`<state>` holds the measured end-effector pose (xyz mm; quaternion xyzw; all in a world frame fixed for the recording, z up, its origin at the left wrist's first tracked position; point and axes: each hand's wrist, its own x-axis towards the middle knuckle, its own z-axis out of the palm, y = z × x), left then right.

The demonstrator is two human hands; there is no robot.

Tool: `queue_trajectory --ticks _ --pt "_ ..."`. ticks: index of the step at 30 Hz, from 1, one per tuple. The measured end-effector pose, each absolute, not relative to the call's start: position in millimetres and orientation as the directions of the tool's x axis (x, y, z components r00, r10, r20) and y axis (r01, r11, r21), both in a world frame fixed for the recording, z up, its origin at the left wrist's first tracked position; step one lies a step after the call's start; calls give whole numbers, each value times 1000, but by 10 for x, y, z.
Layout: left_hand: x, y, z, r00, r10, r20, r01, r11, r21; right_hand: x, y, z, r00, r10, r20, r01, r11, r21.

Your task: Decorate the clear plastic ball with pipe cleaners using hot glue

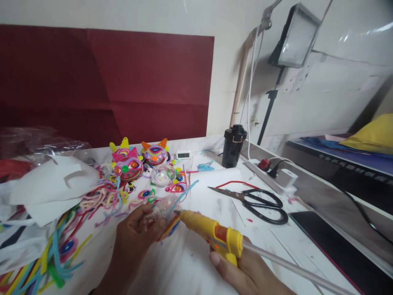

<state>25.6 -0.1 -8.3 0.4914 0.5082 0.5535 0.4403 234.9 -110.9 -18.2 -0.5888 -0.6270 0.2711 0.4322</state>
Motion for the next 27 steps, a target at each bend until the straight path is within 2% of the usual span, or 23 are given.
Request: queue_trajectory --ticks 5,12,20,27 --pt "258 31 -182 -168 982 91 -34 -98 995 2403 -1095 -204 63 983 174 473 124 -872" --pt "236 81 -259 -112 993 30 -142 -46 989 2368 -1084 -189 95 969 228 467 159 -870" --pt "213 113 -310 -79 997 17 -195 -32 980 2399 -1043 -127 -24 979 202 480 188 -857" --pt "225 74 -215 -88 996 2 -238 -23 971 2383 -1023 -48 -61 978 198 433 205 -878"
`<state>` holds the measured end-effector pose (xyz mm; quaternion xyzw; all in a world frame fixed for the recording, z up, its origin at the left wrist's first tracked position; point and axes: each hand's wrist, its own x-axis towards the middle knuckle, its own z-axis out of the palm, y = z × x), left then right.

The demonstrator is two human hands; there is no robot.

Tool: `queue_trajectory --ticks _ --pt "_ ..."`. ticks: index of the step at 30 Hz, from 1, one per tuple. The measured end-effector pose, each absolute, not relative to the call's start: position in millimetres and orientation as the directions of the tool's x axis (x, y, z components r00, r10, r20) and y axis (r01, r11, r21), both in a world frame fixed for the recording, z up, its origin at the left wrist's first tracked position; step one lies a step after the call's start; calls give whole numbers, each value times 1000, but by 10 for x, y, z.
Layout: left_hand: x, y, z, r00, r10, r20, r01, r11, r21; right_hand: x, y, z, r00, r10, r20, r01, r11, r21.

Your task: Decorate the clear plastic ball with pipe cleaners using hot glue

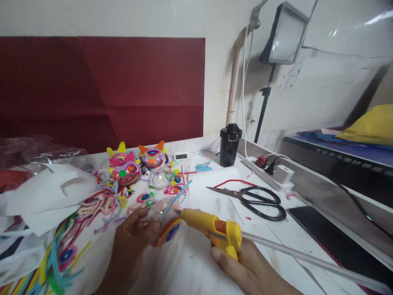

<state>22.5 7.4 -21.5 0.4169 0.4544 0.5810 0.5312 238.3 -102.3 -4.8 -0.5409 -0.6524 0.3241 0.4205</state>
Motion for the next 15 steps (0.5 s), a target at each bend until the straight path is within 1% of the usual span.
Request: queue_trajectory --ticks 3,6,8,11,13,15 --pt "216 67 -148 -66 997 -31 -248 14 969 2393 -1028 -62 -82 980 180 423 198 -884" --pt "215 66 -104 -79 997 -19 -253 -2 967 2400 -1044 -67 -91 985 145 427 170 -888" --pt "224 60 -85 -91 996 -12 -217 -8 976 2399 -1053 -61 -85 989 122 445 148 -883" --pt "253 33 -64 -97 995 17 -133 -30 991 2394 -1062 -45 -87 988 126 448 152 -881" --pt "281 5 -57 -101 993 57 -96 -67 993 2394 -1072 -34 -93 987 132 426 159 -891" --pt "310 -25 -60 -125 987 104 -75 -114 991 2399 -1093 -26 -111 988 108 414 145 -899"
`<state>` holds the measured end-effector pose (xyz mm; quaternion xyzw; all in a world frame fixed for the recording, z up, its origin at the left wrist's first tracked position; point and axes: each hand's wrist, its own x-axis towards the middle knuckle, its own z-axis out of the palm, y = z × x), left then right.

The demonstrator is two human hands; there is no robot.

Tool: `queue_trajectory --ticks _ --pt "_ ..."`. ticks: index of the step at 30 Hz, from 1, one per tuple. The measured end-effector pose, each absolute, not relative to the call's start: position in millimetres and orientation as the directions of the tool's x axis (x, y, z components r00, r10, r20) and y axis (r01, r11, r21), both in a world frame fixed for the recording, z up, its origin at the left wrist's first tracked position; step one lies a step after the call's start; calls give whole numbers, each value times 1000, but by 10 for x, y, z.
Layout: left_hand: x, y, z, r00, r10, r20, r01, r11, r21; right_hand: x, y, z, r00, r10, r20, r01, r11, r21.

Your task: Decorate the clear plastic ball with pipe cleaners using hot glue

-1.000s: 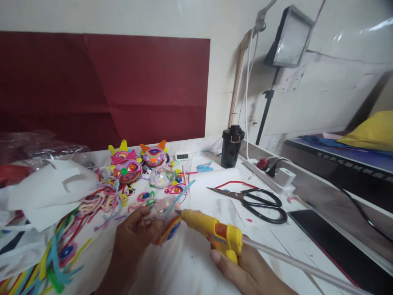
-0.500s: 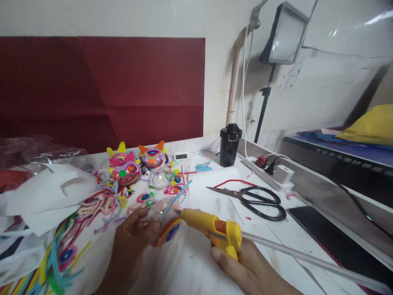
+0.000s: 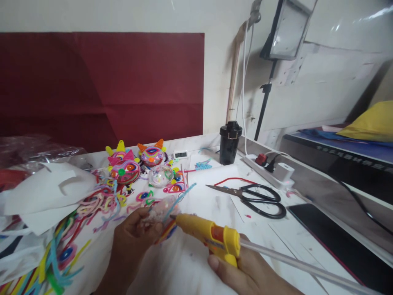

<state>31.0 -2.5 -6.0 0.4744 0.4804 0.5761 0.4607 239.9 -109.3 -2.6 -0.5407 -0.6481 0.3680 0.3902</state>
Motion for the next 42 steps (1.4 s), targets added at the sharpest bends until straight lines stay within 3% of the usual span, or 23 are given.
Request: queue_trajectory --ticks 6,10,17,29,42 --pt "316 -46 -125 -128 976 179 10 -179 984 2412 -1155 -38 -114 993 41 478 91 -874" --pt "246 6 -173 -114 984 139 21 -138 990 2399 -1129 -30 -105 991 81 487 122 -865" --pt "189 57 -152 -87 995 38 -60 -43 997 2378 -1063 22 -123 977 176 453 213 -866" --pt "214 72 -121 -98 993 59 -70 -66 995 2374 -1058 53 -89 981 174 445 195 -874" --pt "226 47 -88 -129 991 -35 -248 2 969 2389 -1076 47 -60 986 155 413 166 -896"
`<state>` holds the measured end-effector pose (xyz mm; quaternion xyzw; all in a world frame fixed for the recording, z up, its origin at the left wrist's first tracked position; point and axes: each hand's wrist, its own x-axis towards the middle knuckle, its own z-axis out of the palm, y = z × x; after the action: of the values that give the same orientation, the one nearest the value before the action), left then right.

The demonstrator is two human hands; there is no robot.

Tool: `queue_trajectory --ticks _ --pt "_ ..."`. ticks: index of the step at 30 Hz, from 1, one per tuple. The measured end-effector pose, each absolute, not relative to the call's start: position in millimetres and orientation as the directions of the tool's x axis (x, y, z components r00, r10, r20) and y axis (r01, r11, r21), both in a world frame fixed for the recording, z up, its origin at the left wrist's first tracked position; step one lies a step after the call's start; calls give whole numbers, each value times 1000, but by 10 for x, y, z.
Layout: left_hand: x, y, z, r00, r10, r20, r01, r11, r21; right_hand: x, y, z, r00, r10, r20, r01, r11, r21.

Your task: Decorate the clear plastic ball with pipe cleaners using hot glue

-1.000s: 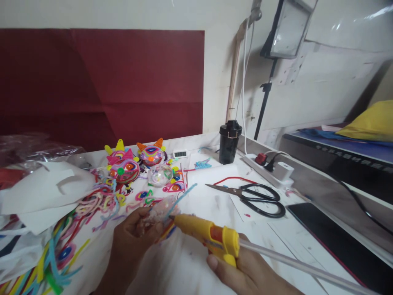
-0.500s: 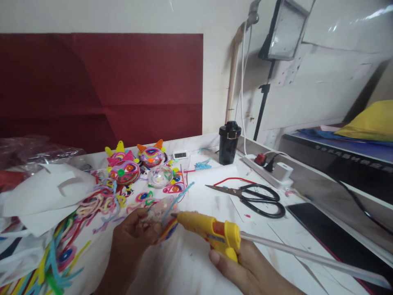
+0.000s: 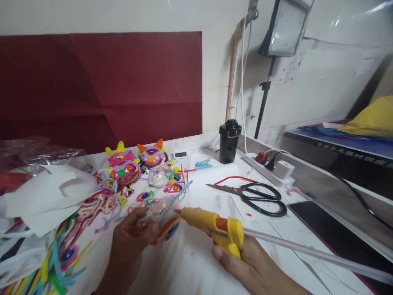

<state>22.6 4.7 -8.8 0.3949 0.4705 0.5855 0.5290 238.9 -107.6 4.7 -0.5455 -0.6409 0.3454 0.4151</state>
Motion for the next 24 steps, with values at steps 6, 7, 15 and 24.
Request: queue_trajectory --ticks 6,7,15,24 --pt "271 19 -29 -121 991 -52 -289 15 957 2430 -1038 -36 -82 988 128 379 149 -913" --pt "274 17 -25 -118 992 -52 -287 16 958 2438 -1036 -48 -85 990 109 374 133 -918" --pt "284 21 1 -98 994 -51 -297 20 955 2425 -1038 -108 -115 948 296 510 312 -801" --pt "245 109 -50 -46 999 -4 -392 -14 920 2461 -1067 71 -335 922 192 716 382 -584"
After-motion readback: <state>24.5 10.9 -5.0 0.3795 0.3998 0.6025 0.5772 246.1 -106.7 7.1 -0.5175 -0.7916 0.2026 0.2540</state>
